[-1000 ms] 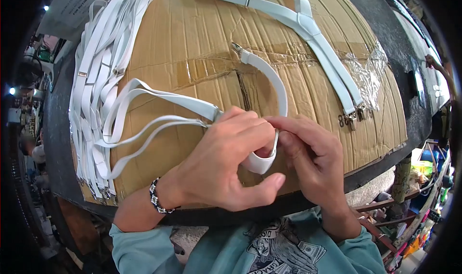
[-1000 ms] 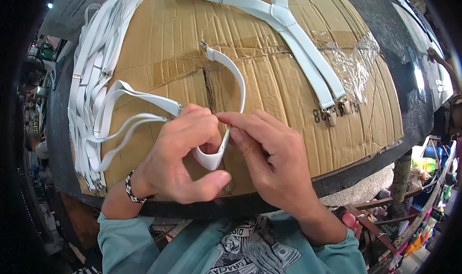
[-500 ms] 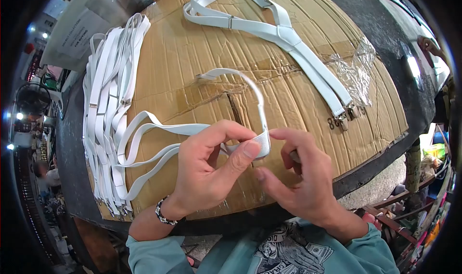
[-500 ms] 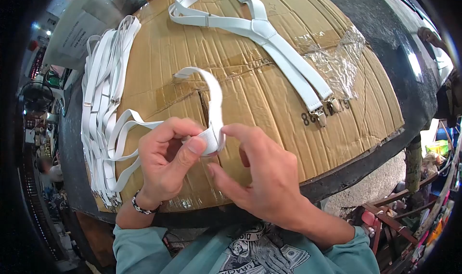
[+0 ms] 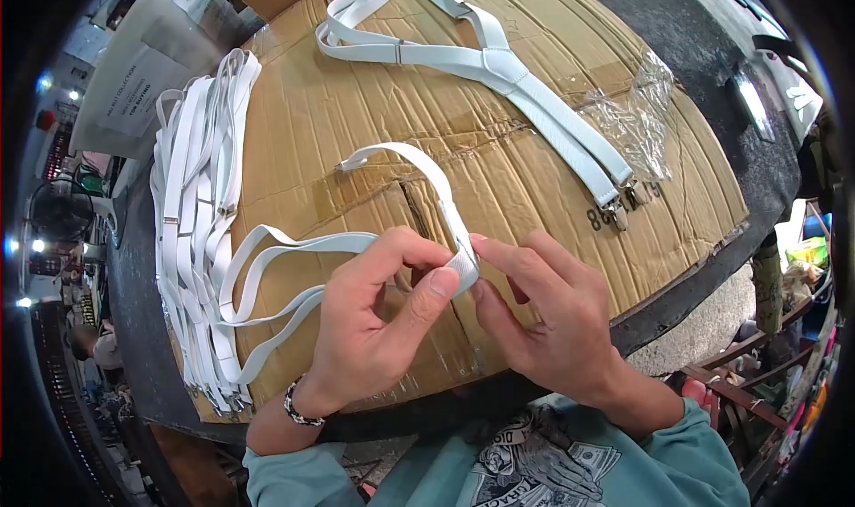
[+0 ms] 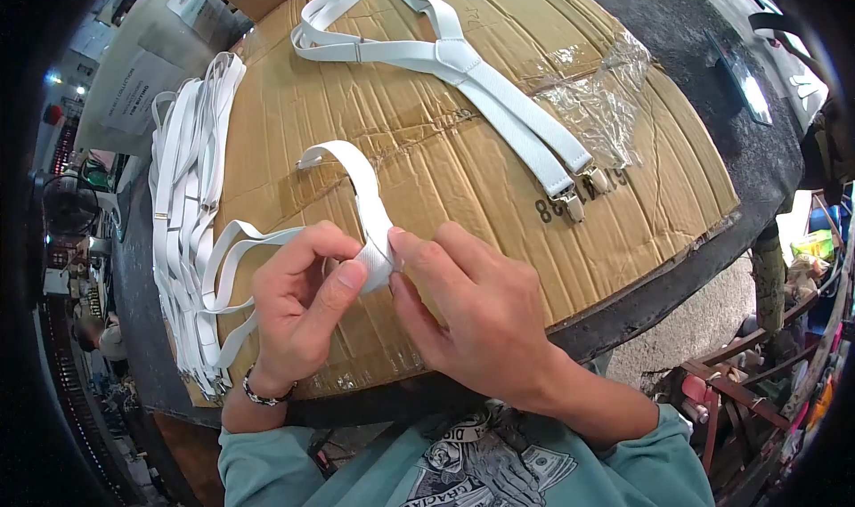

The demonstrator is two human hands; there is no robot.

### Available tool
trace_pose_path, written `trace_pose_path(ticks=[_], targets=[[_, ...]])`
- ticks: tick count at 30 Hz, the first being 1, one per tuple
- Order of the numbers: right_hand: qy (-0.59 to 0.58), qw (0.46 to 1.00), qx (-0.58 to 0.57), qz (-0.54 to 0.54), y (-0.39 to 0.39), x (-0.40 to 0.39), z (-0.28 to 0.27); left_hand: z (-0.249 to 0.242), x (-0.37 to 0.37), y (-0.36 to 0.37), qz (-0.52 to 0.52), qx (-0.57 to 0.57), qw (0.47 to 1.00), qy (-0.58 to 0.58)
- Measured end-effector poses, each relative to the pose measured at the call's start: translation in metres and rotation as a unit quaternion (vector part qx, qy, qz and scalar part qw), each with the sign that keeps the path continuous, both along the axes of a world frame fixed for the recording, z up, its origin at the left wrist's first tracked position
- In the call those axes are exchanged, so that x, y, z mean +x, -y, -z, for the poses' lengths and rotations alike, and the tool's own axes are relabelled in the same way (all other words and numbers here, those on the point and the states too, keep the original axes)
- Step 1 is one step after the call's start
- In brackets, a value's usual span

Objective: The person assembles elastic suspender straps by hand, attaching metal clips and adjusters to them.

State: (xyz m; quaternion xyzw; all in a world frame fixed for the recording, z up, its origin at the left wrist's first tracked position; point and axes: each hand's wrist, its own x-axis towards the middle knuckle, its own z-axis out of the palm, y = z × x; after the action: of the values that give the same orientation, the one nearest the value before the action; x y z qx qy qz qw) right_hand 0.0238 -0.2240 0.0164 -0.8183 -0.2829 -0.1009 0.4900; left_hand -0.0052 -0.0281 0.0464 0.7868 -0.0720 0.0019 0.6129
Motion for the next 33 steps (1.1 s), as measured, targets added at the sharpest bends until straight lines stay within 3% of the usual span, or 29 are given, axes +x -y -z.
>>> trace_pose_path(ticks=[4, 9, 16, 23, 28, 33], targets=[[0.050, 0.998, -0.040, 0.003, 0.001, 0.001, 0.000, 0.012, 0.000, 0.005, 0.004, -0.007, 0.998, 0.068], [0.090, 0.993, -0.071, -0.006, 0.003, 0.004, -0.001, 0.001, 0.004, 0.003, 0.033, 0.191, 0.961, 0.197], [0.066, 0.987, -0.122, -0.081, 0.007, 0.010, -0.011, -0.009, -0.002, -0.003, 0.088, 0.362, 0.897, 0.239], [-0.047, 0.971, -0.167, -0.163, 0.020, 0.016, -0.018, 0.002, 0.011, -0.008, 0.128, 0.343, 0.899, 0.241], [-0.068, 0.981, -0.107, -0.144, 0.023, 0.012, -0.004, 0.005, 0.016, -0.012, 0.184, 0.298, 0.929, 0.115], [-0.088, 0.987, -0.061, -0.119, 0.022, 0.010, 0.003, 0.010, 0.016, -0.006, 0.134, 0.204, 0.964, 0.105]])
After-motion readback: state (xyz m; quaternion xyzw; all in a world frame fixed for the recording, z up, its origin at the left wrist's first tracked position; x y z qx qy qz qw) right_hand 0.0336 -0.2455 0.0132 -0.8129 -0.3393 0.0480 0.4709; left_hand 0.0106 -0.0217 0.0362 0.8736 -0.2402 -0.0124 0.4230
